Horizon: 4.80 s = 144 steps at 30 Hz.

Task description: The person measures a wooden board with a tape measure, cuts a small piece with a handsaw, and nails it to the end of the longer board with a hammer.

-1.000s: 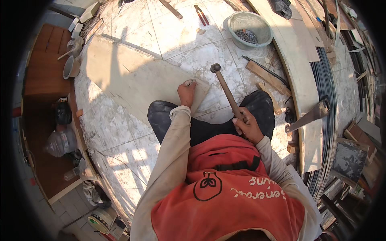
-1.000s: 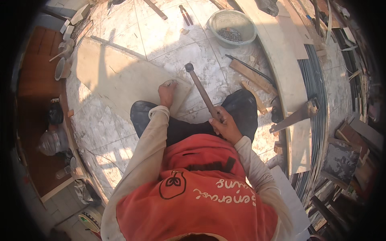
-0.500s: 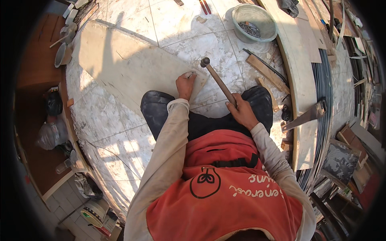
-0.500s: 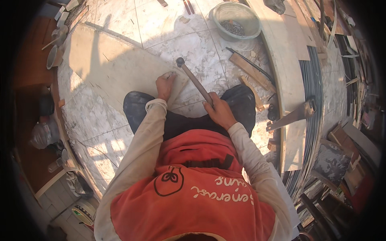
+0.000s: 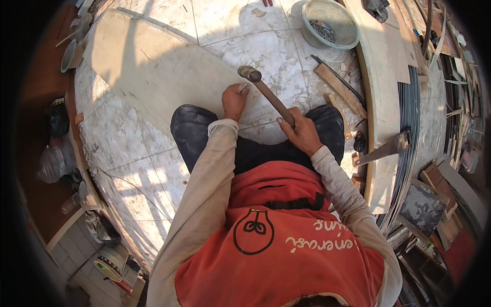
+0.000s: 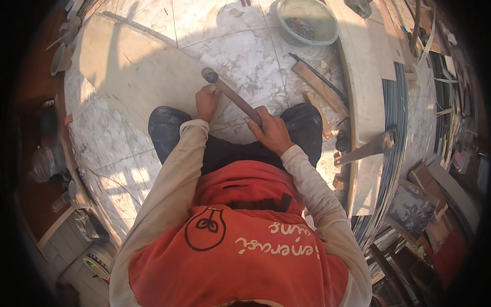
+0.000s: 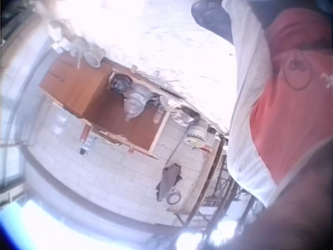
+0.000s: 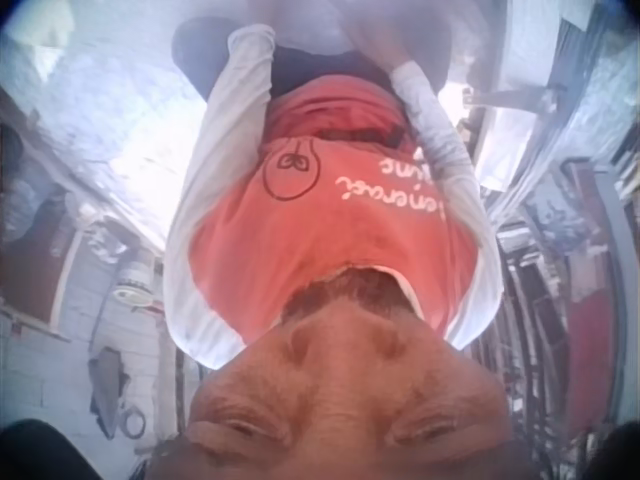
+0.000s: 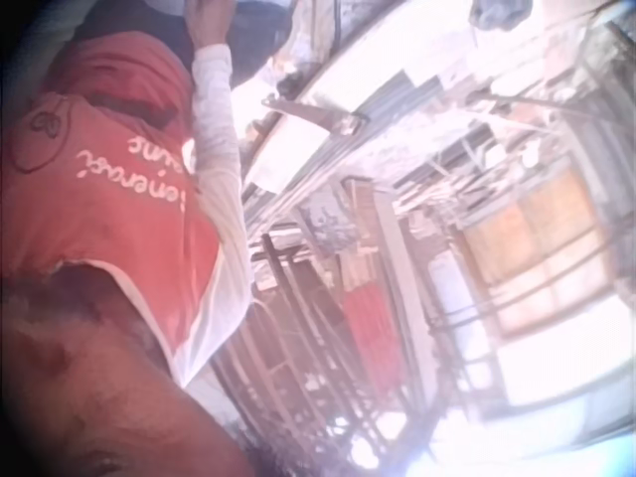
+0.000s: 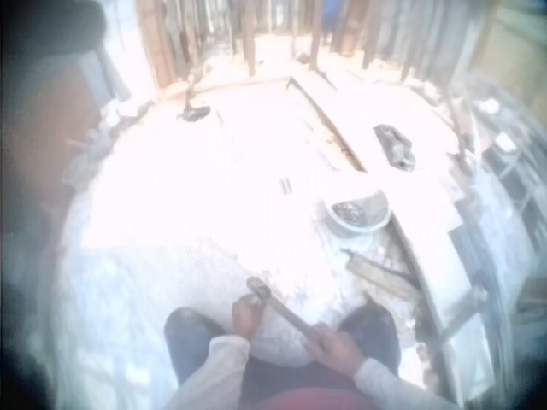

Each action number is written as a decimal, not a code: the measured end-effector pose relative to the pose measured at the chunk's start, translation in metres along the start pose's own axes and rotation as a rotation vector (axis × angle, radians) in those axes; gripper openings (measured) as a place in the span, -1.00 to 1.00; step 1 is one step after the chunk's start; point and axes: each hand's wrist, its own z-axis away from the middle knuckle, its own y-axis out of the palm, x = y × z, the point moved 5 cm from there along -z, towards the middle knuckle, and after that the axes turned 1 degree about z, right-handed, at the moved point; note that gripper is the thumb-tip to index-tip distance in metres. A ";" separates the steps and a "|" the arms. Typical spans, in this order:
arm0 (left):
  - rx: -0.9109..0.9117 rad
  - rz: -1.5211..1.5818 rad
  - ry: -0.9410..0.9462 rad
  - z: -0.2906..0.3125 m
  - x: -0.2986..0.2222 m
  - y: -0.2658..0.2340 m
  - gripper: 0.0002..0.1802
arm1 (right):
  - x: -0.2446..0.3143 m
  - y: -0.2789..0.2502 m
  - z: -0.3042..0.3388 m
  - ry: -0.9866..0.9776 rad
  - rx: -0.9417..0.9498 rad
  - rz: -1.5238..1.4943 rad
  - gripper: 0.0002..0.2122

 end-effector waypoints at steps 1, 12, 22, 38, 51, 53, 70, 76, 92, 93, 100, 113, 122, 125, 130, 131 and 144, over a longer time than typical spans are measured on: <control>0.007 0.039 -0.010 -0.001 -0.002 0.000 -0.77 | -0.011 0.006 -0.004 -0.002 0.000 0.001 -0.68; -0.004 0.003 0.022 0.000 -0.005 0.000 -0.80 | 0.002 -0.005 -0.008 0.047 0.068 0.079 -0.67; 0.020 0.116 0.016 -0.001 -0.001 0.003 -0.86 | -0.048 0.009 -0.014 0.114 0.233 0.276 -0.61; 0.326 -0.618 0.540 -0.103 -0.011 0.002 -0.56 | -0.032 -0.022 0.083 0.532 -0.103 -0.719 -0.75; 0.507 -0.597 0.672 -0.103 -0.014 0.020 -0.68 | -0.087 -0.011 0.004 0.768 0.171 -0.853 -0.66; 0.507 -0.588 0.668 -0.106 -0.015 0.019 -0.69 | -0.086 -0.025 -0.032 0.786 0.105 -0.910 -0.67; 0.504 -0.640 0.635 -0.115 -0.013 0.027 -0.71 | -0.106 -0.003 -0.084 0.821 0.285 -0.880 -0.69; 0.501 -0.610 0.631 -0.114 -0.010 0.029 -0.72 | -0.108 0.029 -0.068 0.831 0.234 -0.691 -0.68; 0.477 -0.625 0.604 -0.114 -0.004 0.027 -0.71 | -0.090 0.004 -0.077 0.655 0.073 -0.718 -0.65; 0.484 -0.630 0.604 -0.115 -0.005 0.028 -0.71 | -0.095 0.011 -0.079 0.711 0.092 -0.693 -0.67; 0.476 -0.608 0.588 -0.112 -0.009 0.026 -0.72 | -0.108 0.038 -0.065 0.732 0.617 -0.471 -0.65; 0.493 -0.632 0.583 -0.112 -0.007 0.022 -0.71 | -0.058 -0.010 -0.053 0.091 0.204 -0.041 -0.64; 0.494 -0.620 0.590 -0.113 -0.010 0.024 -0.69 | -0.058 0.016 -0.048 -0.056 0.360 0.091 -0.77; 0.491 -0.654 0.602 -0.108 -0.009 0.023 -0.69 | -0.025 0.009 -0.050 -0.217 0.338 0.015 -0.79; 0.460 -0.623 0.588 -0.113 -0.010 0.024 -0.69 | -0.082 0.030 -0.064 0.159 0.423 0.270 -0.79; 0.455 -0.625 0.592 -0.117 -0.009 0.025 -0.69 | -0.076 0.028 -0.062 0.055 0.400 0.242 -0.79; 0.474 -0.642 0.604 -0.115 -0.008 0.025 -0.69 | -0.052 0.012 -0.064 -0.047 0.421 0.193 -0.81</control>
